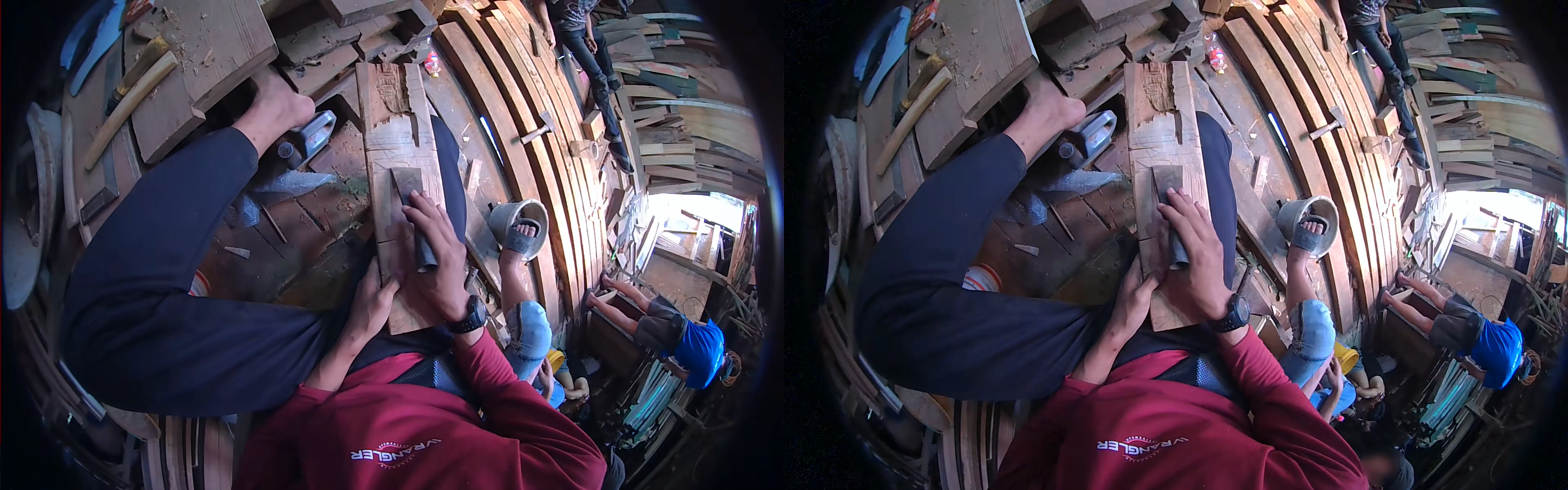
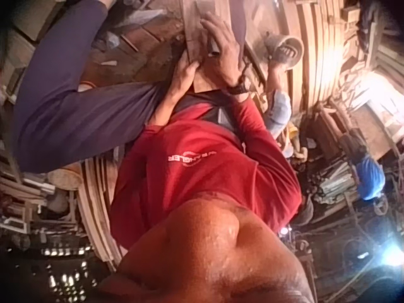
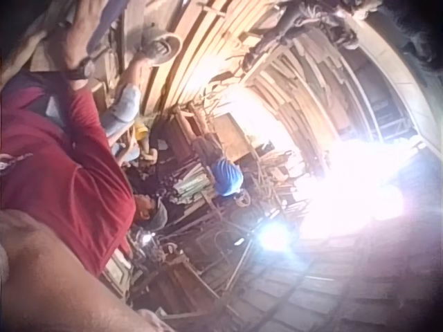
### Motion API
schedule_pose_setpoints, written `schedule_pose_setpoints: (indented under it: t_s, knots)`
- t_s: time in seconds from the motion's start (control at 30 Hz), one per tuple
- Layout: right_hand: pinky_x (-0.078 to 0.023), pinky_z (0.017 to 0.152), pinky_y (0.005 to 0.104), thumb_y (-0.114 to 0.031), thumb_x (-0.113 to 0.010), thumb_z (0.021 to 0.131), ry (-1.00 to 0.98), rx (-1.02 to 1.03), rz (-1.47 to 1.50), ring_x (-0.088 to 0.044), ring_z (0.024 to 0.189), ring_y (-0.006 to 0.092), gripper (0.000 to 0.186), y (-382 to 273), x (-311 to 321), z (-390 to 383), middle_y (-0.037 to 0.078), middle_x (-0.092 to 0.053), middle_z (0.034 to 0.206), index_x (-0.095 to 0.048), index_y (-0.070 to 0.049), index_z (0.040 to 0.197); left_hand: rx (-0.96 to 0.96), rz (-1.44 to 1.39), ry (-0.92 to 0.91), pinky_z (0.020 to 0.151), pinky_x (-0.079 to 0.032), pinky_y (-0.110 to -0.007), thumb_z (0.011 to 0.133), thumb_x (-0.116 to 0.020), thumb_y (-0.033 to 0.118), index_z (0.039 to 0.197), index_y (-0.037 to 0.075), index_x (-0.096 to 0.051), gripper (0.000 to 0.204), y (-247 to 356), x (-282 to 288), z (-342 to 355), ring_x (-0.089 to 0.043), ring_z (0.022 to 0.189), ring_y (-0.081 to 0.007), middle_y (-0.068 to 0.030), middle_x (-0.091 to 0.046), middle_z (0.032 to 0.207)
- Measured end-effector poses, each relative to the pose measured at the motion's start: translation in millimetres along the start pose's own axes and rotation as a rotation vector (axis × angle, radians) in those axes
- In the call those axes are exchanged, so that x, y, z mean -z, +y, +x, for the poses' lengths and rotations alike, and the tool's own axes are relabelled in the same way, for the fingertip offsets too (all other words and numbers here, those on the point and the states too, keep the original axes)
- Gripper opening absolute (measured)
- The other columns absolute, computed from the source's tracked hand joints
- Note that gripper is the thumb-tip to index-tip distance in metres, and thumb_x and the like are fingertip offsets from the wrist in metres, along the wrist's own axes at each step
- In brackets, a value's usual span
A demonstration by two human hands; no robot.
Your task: The person points along a marked wooden plank held on their lap, picks up a chisel blade, and uses it to scrape and carve into the surface of the wood.
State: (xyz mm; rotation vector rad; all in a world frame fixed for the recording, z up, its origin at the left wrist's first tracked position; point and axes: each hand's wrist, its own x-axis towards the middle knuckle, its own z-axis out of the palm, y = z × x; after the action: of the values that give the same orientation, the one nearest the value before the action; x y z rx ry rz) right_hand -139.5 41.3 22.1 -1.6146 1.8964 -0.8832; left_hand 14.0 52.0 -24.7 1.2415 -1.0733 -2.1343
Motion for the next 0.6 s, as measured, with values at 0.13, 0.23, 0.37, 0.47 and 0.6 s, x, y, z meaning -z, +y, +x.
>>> schedule_pose_setpoints:
  t_s: [0.13, 0.23, 0.37, 0.47, 0.6]
  knots:
    - [-0.033, 0.118, 0.0495, -0.005, -0.069, 0.08, -0.024, 0.018, -0.019, -0.044, 0.142, 0.0372, 0.056, 7.7, -0.6, -1.8, 0.017, -0.052, 0.149, -0.058, -0.005, 0.134, -0.028, -0.06, 0.016, 0.1, -0.046, -0.039, 0.099, -0.056, 0.023, 0.137, -0.006, -0.048, 0.048, -0.4, -2.5, -1.8, -0.062, 0.119, -0.0318, -0.0246, -0.063, 0.125]
    - [-0.032, 0.119, 0.0495, -0.005, -0.068, 0.082, -0.014, -0.018, -0.024, -0.043, 0.143, 0.0373, 0.054, 9.6, -4.4, 1.9, 0.016, -0.052, 0.149, -0.058, -0.006, 0.135, 0.021, -0.02, -0.033, 0.1, -0.046, -0.038, 0.1, -0.056, 0.022, 0.137, -0.005, -0.048, 0.046, -6.1, -1.1, 2.3, -0.062, 0.118, -0.0312, -0.0239, -0.063, 0.125]
    - [-0.032, 0.118, 0.0496, -0.007, -0.066, 0.089, -0.018, -0.01, 0.0, -0.044, 0.141, 0.0384, 0.047, 3.4, -0.2, 1.0, 0.017, -0.052, 0.149, -0.058, -0.006, 0.136, -0.02, -0.043, 0.018, 0.098, -0.047, -0.039, 0.099, -0.056, 0.021, 0.135, -0.004, -0.05, 0.044, -4.7, -0.6, 1.1, -0.062, 0.117, -0.0308, -0.0239, -0.064, 0.123]
    - [-0.037, 0.115, 0.0443, -0.005, -0.065, 0.092, -0.014, -0.004, -0.114, -0.048, 0.139, 0.0375, 0.042, 7.0, -5.3, 3.9, 0.018, -0.053, 0.147, -0.059, -0.004, 0.133, 0.008, -0.027, 0.0, 0.097, -0.047, -0.039, 0.098, -0.057, 0.021, 0.135, -0.004, -0.05, 0.045, -4.8, -2.4, -0.6, -0.063, 0.116, -0.0317, -0.0243, -0.064, 0.122]
    - [-0.038, 0.115, 0.0438, -0.005, -0.065, 0.092, -0.019, -0.051, 0.011, -0.049, 0.138, 0.0371, 0.042, 5.5, -2.5, 3.2, 0.017, -0.053, 0.147, -0.059, -0.004, 0.134, 0.031, -0.013, -0.006, 0.097, -0.047, -0.039, 0.099, -0.056, 0.023, 0.135, -0.004, -0.05, 0.046, -5.5, -0.6, 0.5, -0.063, 0.116, -0.0336, -0.0248, -0.064, 0.123]
